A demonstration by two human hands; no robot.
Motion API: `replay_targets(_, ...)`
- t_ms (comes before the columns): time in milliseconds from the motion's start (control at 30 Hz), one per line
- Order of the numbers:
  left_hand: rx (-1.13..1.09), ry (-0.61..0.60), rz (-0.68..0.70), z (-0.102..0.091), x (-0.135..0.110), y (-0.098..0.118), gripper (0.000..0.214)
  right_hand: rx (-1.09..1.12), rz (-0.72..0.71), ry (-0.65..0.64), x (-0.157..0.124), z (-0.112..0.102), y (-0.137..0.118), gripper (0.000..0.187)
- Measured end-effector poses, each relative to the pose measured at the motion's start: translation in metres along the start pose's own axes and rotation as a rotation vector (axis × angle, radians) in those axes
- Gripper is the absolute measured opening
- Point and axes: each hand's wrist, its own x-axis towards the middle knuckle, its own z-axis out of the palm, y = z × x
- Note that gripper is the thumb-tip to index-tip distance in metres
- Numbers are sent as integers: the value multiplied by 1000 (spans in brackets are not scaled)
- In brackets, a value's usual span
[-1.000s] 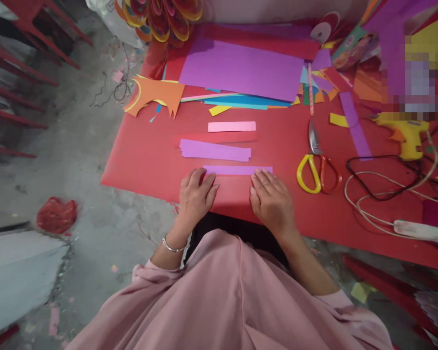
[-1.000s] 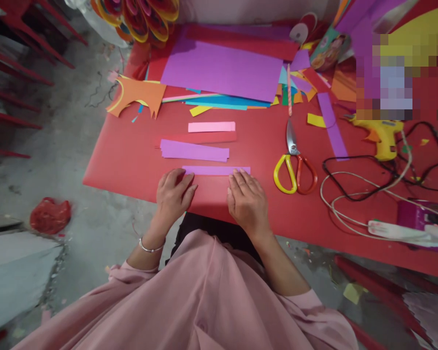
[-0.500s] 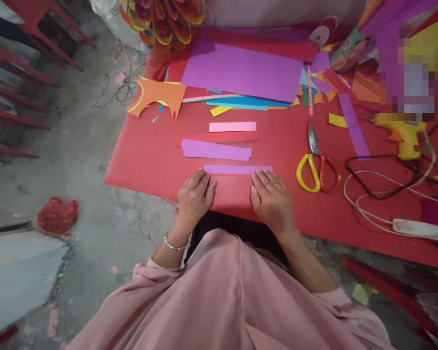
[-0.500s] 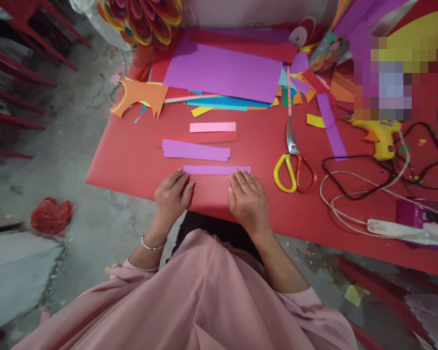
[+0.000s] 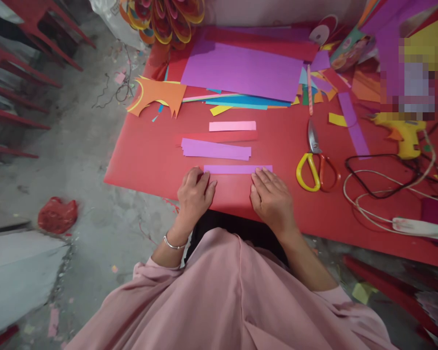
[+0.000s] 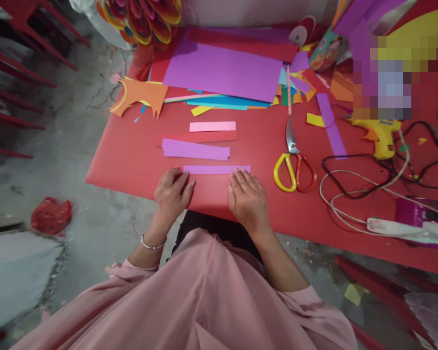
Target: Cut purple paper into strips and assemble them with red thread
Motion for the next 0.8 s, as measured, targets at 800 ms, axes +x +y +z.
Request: replay_targets(800,-17,-13,-50,1,0,-1,33,-57,18,32,1,2,-1,37)
